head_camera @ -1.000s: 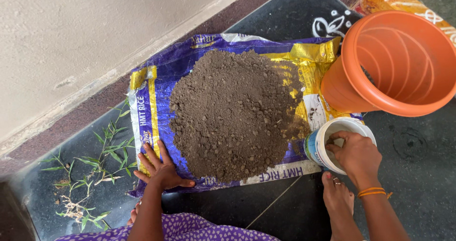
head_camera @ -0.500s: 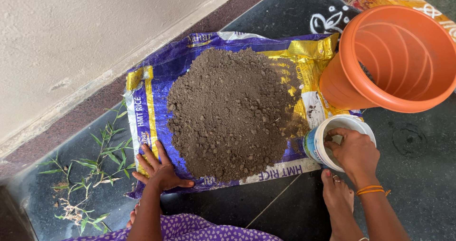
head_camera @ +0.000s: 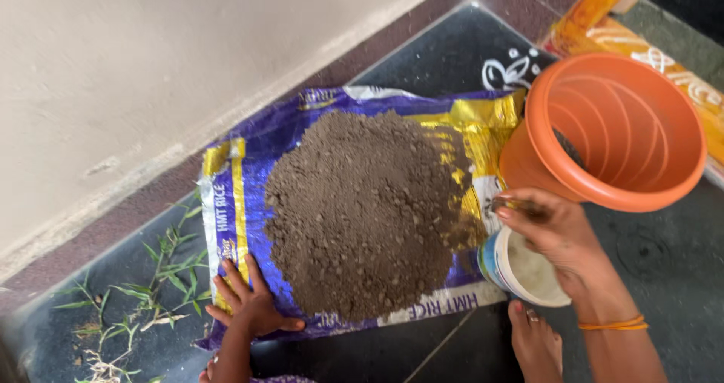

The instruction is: The person sifts through a pile of soil on a plastic bag by hand, breaking up clumps and removing small debris while occasionally dipping a hand into a small bucket of water.

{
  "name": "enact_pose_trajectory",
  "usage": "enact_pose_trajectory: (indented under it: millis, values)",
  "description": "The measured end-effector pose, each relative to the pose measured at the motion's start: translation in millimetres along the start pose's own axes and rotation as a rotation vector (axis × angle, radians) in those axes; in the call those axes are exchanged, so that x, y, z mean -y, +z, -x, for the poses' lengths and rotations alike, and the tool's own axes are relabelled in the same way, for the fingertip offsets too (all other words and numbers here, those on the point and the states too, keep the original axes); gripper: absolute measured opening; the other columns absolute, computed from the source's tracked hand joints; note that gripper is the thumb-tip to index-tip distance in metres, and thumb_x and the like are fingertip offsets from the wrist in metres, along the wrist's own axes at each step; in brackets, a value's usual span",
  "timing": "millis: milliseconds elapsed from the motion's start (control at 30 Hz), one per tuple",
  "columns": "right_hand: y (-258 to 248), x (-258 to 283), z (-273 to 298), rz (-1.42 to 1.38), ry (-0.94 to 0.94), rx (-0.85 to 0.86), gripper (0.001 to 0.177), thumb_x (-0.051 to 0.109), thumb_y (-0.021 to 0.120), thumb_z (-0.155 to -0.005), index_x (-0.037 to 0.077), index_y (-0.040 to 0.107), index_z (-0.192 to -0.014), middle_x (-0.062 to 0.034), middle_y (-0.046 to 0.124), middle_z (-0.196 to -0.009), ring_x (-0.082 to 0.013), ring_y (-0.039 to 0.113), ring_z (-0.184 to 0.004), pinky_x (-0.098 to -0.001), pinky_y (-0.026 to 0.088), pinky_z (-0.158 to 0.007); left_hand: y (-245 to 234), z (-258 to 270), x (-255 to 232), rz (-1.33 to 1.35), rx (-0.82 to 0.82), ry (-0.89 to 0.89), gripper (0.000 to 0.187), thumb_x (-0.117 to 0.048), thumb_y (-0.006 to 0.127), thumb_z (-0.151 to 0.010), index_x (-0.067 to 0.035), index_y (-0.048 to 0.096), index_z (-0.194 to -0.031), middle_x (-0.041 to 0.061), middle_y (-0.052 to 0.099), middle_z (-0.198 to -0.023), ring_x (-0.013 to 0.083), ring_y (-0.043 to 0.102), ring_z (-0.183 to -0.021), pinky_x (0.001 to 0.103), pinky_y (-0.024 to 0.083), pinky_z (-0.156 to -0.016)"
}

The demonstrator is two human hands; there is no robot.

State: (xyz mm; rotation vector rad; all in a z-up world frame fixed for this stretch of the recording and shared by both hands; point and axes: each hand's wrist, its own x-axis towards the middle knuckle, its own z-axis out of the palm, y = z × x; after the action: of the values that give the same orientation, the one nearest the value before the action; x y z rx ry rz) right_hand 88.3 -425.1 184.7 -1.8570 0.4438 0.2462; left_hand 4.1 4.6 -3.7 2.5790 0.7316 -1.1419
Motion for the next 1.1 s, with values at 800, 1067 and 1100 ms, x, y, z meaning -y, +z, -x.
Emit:
enact_pose_trajectory:
  millis: [800,1067,1100]
  values:
    - [184.1,39.9,-50.3,0.16,-0.261,0.404,0.017,0.002,0.077,-0.082,0.004,0.079,-0.099,-0.0062,0.081,-0.094,-0.0113,0.075,-0.085,-0.026,0.059,-0.076,-11.1,6.7,-4.9,0.047,0.033,0.01,0.183,-0.061,0.102,-0.043,-0.023,-0.038,-0.154,0.024,-0.044,-0.16,0.0466,-0.034,-0.15,0.075,0.0,-0.114]
    - [183.1,56.4,-55.0,0.361,-0.485,0.298,0.015,0.008,0.083,-0.077,0.004,0.079,-0.091,-0.0045,0.081,-0.085,-0.0086,0.075,-0.076,-0.0245,0.057,-0.071,-9.0,5.7,-2.1,0.048,0.036,0.011,0.184,-0.059,0.104,-0.043,-0.023,-0.039,-0.154,0.023,-0.042,-0.161,0.0445,-0.031,-0.152,0.075,-0.001,-0.115]
    - [181.7,59.7,-51.0,0.402,-0.482,0.256,0.015,0.011,0.085,-0.077,0.004,0.079,-0.088,-0.0051,0.08,-0.082,-0.0095,0.074,-0.073,-0.0251,0.056,-0.069,-10.3,7.0,-2.6,0.042,0.038,0.004,0.184,-0.058,0.104,-0.043,-0.024,-0.038,-0.154,0.022,-0.041,-0.162,0.0435,-0.03,-0.152,0.074,-0.001,-0.116]
